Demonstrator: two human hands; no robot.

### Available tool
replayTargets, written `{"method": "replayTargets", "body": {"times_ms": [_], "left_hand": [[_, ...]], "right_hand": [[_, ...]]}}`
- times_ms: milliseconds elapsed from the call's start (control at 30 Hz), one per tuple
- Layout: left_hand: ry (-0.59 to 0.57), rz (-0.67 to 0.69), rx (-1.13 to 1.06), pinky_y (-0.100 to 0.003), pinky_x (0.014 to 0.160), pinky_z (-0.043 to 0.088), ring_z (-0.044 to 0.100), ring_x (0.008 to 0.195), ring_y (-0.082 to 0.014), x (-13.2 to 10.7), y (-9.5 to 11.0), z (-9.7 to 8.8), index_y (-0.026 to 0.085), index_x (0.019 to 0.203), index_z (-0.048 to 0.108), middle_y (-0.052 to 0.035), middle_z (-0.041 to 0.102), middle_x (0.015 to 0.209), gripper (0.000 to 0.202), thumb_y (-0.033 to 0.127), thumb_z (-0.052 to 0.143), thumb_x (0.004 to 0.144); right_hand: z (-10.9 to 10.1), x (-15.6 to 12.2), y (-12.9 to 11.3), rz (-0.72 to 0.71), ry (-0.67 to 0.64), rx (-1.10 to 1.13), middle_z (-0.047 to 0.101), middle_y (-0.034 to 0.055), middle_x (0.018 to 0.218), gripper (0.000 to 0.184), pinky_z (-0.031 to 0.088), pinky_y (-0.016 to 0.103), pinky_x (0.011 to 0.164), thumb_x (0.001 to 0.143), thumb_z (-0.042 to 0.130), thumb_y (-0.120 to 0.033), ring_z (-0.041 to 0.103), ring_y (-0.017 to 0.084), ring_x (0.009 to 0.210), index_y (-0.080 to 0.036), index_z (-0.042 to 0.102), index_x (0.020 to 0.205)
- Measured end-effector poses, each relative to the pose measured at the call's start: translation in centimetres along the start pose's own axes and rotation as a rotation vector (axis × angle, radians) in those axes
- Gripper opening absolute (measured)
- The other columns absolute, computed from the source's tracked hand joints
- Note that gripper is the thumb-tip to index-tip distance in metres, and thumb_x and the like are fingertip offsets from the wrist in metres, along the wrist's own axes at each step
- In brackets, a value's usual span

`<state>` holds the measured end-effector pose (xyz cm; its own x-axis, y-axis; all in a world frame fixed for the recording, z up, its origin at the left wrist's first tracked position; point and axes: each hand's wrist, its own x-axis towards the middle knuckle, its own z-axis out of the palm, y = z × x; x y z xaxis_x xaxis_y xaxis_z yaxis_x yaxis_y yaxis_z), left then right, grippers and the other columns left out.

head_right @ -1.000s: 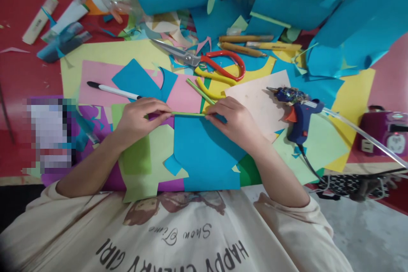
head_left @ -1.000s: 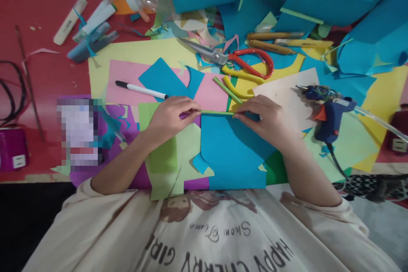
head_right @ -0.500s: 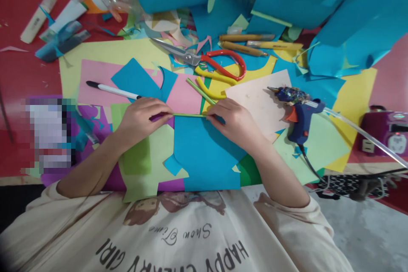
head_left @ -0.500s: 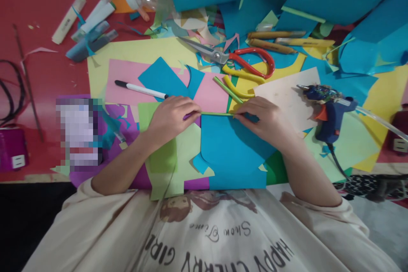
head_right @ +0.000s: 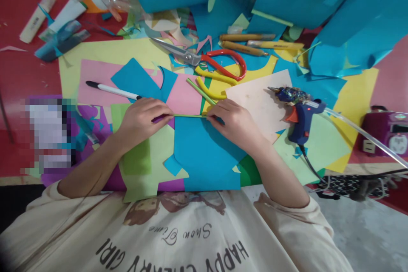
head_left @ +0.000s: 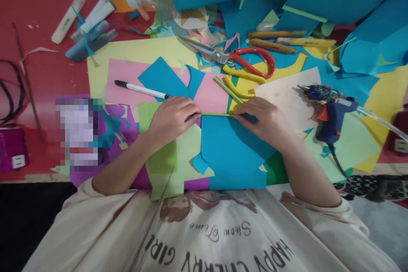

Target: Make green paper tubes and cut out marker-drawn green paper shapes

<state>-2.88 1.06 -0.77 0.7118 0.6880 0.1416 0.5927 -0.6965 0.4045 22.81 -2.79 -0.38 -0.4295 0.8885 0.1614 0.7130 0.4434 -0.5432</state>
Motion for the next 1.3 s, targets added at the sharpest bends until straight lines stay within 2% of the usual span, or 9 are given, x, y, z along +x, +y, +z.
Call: {"method": "replayTargets", "body": {"times_ms": [233, 400, 633, 800, 933, 1300], "left_hand": [[0.036, 0.068, 0.033, -0.030, 0.069, 0.045, 0.063, 0.078, -0.0175, -0.1, -0.1, 0.1, 0.016, 0.083, 0.068, -0.0051, 0.071, 0.081, 0.024, 0.025, 0.049, 0.095], [0.000, 0.065, 0.071, -0.030, 0.068, 0.044, 0.063, 0.076, -0.0165, -0.1, 0.0, 0.0, 0.017, 0.081, 0.068, -0.0037, 0.070, 0.081, 0.024, 0.024, 0.049, 0.095], [0.045, 0.132, 0.124, -0.028, 0.067, 0.043, 0.061, 0.075, -0.0153, -0.1, 0.1, -0.2, 0.016, 0.080, 0.068, -0.0036, 0.070, 0.082, 0.023, 0.018, 0.048, 0.093], [0.106, 0.209, 0.230, -0.029, 0.063, 0.042, 0.059, 0.070, -0.0149, -0.1, 0.3, -0.3, 0.016, 0.075, 0.065, -0.0029, 0.068, 0.077, 0.021, 0.013, 0.051, 0.090], [0.100, 0.260, 0.326, -0.029, 0.064, 0.044, 0.058, 0.070, -0.0156, -0.1, 0.6, -0.4, 0.016, 0.073, 0.063, -0.0028, 0.067, 0.075, 0.021, 0.009, 0.051, 0.089], [0.076, 0.260, 0.343, -0.029, 0.066, 0.046, 0.060, 0.071, -0.0157, -0.2, 1.3, -0.7, 0.016, 0.072, 0.062, -0.0031, 0.067, 0.074, 0.022, 0.006, 0.050, 0.088]], "right_hand": [[0.1, -0.1, 0.0, -0.010, -0.007, -0.018, 0.070, 0.0082, 0.081, 0.014, 0.053, 0.035, 0.070, 0.089, 0.052, -0.019, 0.065, 0.022, 0.077, -0.020, 0.064, 0.082], [0.2, -0.1, -0.1, -0.018, 0.003, -0.029, 0.070, 0.0081, 0.080, 0.014, 0.054, 0.035, 0.070, 0.089, 0.052, -0.019, 0.065, 0.022, 0.076, -0.020, 0.063, 0.081], [0.1, 0.0, -0.1, -0.062, 0.022, -0.071, 0.069, 0.0091, 0.078, 0.014, 0.054, 0.034, 0.067, 0.089, 0.052, -0.017, 0.065, 0.023, 0.075, -0.018, 0.063, 0.080], [0.2, -0.1, 0.0, -0.064, 0.018, -0.068, 0.069, 0.0082, 0.078, 0.014, 0.054, 0.034, 0.067, 0.088, 0.052, -0.016, 0.064, 0.021, 0.074, -0.020, 0.062, 0.080], [0.2, -0.1, 0.0, -0.071, 0.025, -0.065, 0.068, 0.0076, 0.078, 0.013, 0.053, 0.034, 0.067, 0.088, 0.052, -0.015, 0.063, 0.021, 0.074, -0.020, 0.060, 0.080], [0.3, -0.1, -0.2, -0.069, 0.040, -0.079, 0.068, 0.0064, 0.075, 0.014, 0.052, 0.033, 0.064, 0.089, 0.052, -0.016, 0.062, 0.021, 0.071, -0.020, 0.061, 0.078]]}}
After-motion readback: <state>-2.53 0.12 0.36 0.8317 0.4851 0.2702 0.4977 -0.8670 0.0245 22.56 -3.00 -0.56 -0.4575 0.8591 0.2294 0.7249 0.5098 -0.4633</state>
